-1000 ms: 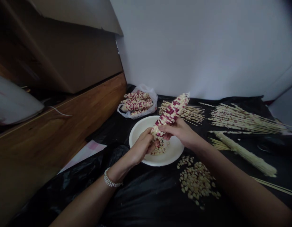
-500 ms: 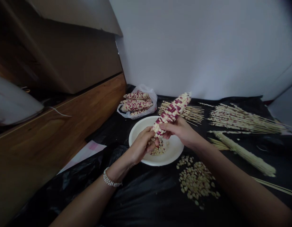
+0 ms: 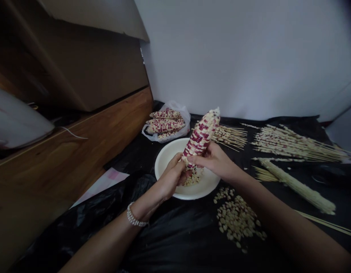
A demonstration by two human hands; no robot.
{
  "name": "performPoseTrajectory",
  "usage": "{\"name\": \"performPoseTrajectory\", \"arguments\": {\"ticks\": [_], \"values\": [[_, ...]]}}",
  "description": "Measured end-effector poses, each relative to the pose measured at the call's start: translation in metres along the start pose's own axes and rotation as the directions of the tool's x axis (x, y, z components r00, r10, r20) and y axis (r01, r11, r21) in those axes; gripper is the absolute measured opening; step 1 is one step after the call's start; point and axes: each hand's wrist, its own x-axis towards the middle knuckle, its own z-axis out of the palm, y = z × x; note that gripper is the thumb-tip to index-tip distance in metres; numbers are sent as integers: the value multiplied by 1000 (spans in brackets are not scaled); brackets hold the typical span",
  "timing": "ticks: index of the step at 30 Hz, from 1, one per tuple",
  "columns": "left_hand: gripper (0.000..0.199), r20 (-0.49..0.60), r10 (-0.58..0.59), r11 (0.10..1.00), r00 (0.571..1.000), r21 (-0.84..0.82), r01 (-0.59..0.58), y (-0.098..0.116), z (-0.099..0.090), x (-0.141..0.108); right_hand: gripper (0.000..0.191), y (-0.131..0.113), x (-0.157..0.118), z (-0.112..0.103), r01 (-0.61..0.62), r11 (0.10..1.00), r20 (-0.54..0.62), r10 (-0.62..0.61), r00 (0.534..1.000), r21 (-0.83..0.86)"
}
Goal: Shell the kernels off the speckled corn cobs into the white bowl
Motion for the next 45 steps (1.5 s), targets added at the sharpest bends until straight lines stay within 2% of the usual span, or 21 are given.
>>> {"name": "performPoseTrajectory", "arguments": {"ticks": [4,7,10,12,14,17,19,21,23,25,26,27,29,30,32,35,37,39,42,45], "values": [[32,-36,29,999,999,-15,-30,-1,0,0,45,-5,-1,2,-9,999,-42,11,999,45],[34,-18,66,997,998,-40,-67,0,-4,1,37,-5,-1,-1,-60,985,-37,67,997,161],[32,104,42,995,994,-94,-33,5,-9,1,32,-3,1,-5,-92,962,-19,100,995,257],[25,196,3,991,981,-134,23,9,-10,0,32,-1,1,-6,-91,959,-25,101,995,267],[24,239,-17,985,971,-164,58,11,-9,-1,34,-1,2,-8,-82,964,-15,89,996,254],[34,200,36,982,979,-189,3,11,-7,-1,37,-1,1,-14,-108,982,70,98,993,153],[37,146,96,979,985,-195,-67,9,-5,0,35,-4,1,-22,-157,987,151,151,977,29],[39,96,137,972,986,-204,-115,8,-4,1,32,-8,-1,-30,-203,973,237,224,945,-109],[41,36,160,965,986,-216,-149,7,-3,3,30,-16,-6,-36,-211,946,343,289,894,-246],[43,-32,164,961,986,-220,-167,7,-4,4,27,-28,-12,-38,-148,925,449,305,840,-351],[45,-60,164,961,985,-218,-173,7,-4,5,24,-34,-16,-37,-91,922,477,276,834,-375],[46,-78,165,961,983,-210,-178,7,-4,5,21,-39,-19,-35,-8,921,460,203,864,-390],[45,-86,179,964,980,-181,-192,7,-4,6,20,-48,-23,-28,177,856,286,-35,958,-486],[44,-86,191,965,978,-166,-203,7,-5,7,29,-51,-25,-24,255,780,217,-156,964,-572],[42,-92,210,963,973,-150,-223,6,-5,8,48,-52,-25,-19,340,579,189,-307,933,-741],[41,-104,222,961,969,-145,-236,6,-4,8,60,-46,-22,-17,332,278,211,-389,897,-901],[40,-77,230,964,970,-117,-238,4,-3,7,65,-39,-19,-20,295,176,210,-384,899,-939],[40,-35,231,969,972,-84,-233,3,-1,4,69,-33,-17,-23,302,194,237,-299,924,-933],[41,20,212,974,977,-85,-210,3,-1,2,62,-27,-16,-26,316,293,276,-170,946,-903],[35,59,181,981,982,-89,-175,5,-3,3,58,-27,-17,-26,308,282,276,-146,950,-909]]}}
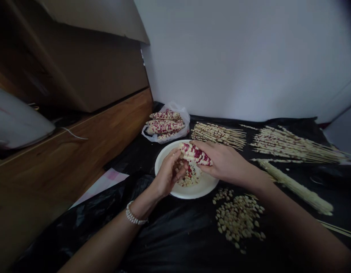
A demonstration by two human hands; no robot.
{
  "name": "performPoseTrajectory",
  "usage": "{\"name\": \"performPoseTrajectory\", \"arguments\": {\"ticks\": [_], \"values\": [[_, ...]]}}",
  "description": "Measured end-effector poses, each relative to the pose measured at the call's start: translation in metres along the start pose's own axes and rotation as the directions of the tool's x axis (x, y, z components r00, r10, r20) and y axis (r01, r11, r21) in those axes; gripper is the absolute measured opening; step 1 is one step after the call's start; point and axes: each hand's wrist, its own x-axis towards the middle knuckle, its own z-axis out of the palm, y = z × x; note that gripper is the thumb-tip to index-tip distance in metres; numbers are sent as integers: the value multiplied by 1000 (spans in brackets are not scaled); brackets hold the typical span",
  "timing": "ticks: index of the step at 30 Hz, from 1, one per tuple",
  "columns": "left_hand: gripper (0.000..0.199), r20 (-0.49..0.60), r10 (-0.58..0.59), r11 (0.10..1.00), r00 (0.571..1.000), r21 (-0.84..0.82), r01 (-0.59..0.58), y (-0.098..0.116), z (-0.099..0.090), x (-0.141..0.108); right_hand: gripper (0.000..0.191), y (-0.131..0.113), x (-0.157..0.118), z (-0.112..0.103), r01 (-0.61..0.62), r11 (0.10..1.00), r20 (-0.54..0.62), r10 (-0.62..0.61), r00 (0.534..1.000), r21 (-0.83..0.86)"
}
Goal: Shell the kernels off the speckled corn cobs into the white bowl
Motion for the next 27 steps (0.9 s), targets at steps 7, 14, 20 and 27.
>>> {"name": "performPoseTrajectory", "arguments": {"ticks": [7,14,20,27], "values": [[17,59,-37,999,998,0,37,0,-4,0,59,-2,-2,-8,-24,996,46,28,999,-85],[24,63,-59,998,996,-15,60,3,-2,0,56,-6,-2,-11,-37,982,64,49,997,-184],[24,43,-76,997,996,38,74,1,-1,2,54,-21,-2,-20,-35,950,91,66,994,-309],[25,7,-113,993,994,39,113,1,-2,1,47,-29,-3,-17,10,926,65,15,998,-377]]}}
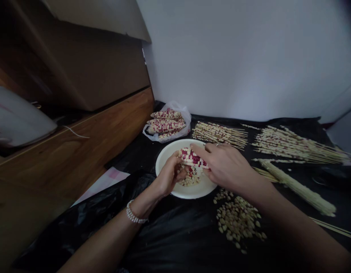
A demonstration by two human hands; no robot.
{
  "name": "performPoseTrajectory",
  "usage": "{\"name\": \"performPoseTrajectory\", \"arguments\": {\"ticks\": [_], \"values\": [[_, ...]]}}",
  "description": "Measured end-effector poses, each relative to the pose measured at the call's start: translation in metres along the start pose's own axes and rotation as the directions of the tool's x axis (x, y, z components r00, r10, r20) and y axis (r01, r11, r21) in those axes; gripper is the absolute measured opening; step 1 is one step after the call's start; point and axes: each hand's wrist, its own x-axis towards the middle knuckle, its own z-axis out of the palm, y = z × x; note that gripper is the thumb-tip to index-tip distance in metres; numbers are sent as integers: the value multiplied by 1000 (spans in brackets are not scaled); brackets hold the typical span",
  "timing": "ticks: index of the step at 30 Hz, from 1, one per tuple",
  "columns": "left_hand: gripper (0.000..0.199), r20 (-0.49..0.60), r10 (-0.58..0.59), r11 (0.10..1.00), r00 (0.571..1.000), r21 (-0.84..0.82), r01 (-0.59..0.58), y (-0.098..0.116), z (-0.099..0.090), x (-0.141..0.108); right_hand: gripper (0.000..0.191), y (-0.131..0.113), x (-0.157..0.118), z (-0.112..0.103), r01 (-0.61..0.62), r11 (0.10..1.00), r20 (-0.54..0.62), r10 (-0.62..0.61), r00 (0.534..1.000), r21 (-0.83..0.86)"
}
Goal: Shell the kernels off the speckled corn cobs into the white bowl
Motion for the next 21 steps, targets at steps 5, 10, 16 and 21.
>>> {"name": "performPoseTrajectory", "arguments": {"ticks": [5,10,16,21], "values": [[25,-13,42,999,999,-6,-42,-2,0,-1,59,5,0,4,-22,994,27,19,999,103],[26,40,35,999,999,-18,-35,1,-3,-3,59,9,1,2,-42,994,40,38,998,96],[28,49,4,1000,999,-10,-3,3,-1,-2,56,6,1,1,-38,997,23,37,999,62],[23,-5,3,998,1000,67,-2,-2,-1,0,49,1,1,1,-13,1000,23,13,1000,25]]}}
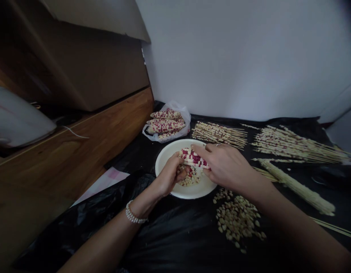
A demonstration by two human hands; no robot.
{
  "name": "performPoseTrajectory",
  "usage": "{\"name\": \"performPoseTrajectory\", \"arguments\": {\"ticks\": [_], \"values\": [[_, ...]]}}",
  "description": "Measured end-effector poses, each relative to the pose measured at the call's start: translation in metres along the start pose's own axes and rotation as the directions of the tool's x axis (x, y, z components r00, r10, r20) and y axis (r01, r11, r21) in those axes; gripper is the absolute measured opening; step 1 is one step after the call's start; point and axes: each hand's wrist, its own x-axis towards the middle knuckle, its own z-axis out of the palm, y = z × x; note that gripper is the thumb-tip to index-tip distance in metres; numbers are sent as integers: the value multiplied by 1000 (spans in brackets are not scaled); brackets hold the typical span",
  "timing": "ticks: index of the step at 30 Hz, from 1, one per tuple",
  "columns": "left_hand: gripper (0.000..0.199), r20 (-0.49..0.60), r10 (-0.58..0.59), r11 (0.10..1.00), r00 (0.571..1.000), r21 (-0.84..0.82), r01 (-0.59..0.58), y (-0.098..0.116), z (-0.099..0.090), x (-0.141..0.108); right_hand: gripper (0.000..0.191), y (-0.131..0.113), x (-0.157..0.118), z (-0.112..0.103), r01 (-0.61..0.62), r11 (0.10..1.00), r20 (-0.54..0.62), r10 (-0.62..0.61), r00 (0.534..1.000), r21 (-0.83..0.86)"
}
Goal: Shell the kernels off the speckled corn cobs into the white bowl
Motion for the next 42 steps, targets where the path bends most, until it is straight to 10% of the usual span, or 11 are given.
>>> {"name": "performPoseTrajectory", "arguments": {"ticks": [25,42], "values": [[17,94,26,997,995,-72,-19,4,-3,-3,47,25,2,7,-30,896,107,-19,994,442],[22,38,237,891,971,390,-233,-17,-12,-11,28,20,-3,-1,-39,924,184,-34,982,381]]}}
